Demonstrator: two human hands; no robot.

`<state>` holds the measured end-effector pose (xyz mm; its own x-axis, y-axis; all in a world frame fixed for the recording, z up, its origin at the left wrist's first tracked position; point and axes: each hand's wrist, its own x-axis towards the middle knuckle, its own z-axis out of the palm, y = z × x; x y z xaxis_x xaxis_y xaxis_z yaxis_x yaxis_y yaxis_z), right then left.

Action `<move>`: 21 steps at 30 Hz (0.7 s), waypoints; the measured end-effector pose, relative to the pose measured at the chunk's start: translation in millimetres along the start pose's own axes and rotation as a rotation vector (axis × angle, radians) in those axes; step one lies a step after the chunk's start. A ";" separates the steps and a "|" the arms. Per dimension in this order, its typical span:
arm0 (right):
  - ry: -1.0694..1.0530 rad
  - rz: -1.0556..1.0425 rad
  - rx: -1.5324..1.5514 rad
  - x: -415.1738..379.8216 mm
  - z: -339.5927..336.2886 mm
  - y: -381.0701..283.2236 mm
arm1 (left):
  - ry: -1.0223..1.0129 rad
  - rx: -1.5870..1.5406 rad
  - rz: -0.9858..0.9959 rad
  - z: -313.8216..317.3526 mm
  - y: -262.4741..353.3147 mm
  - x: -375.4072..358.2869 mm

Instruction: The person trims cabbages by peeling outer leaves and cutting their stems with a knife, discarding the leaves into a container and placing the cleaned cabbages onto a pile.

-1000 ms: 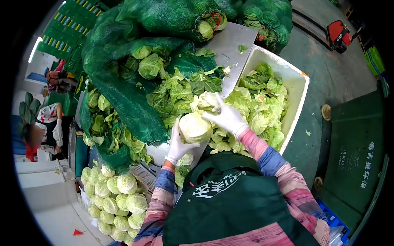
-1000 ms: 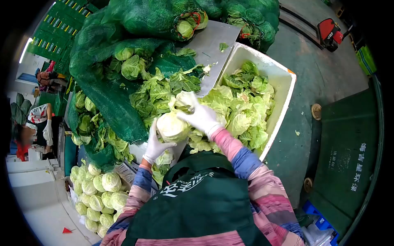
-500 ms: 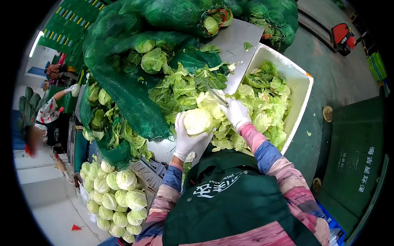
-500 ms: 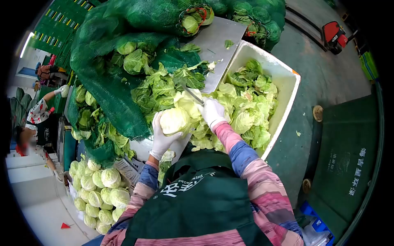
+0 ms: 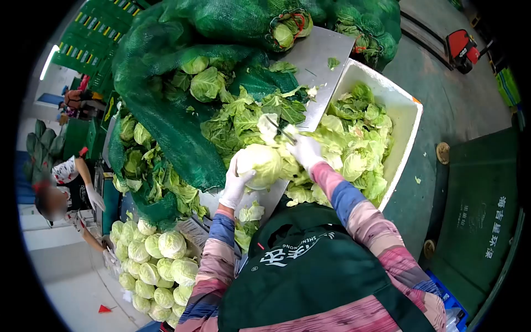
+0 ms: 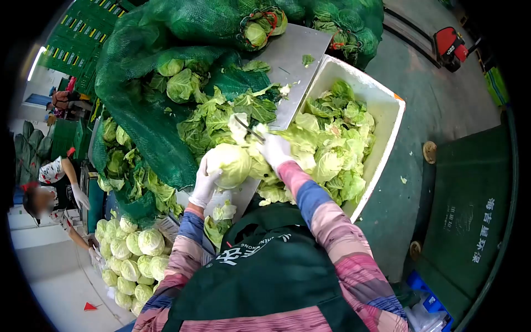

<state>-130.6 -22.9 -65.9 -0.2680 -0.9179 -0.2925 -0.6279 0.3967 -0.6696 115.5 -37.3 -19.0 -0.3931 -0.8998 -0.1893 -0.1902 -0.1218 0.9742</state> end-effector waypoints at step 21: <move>0.078 -0.377 -0.142 -78.6 -57.3 7.0 | 0.162 0.657 0.157 95.5 12.4 -1.4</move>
<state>-155.8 51.8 -8.5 -0.0505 -0.9987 0.0118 -0.7860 0.0325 -0.6173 27.8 2.4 -18.4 -0.3315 -0.9433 0.0186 -0.6672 0.2483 0.7022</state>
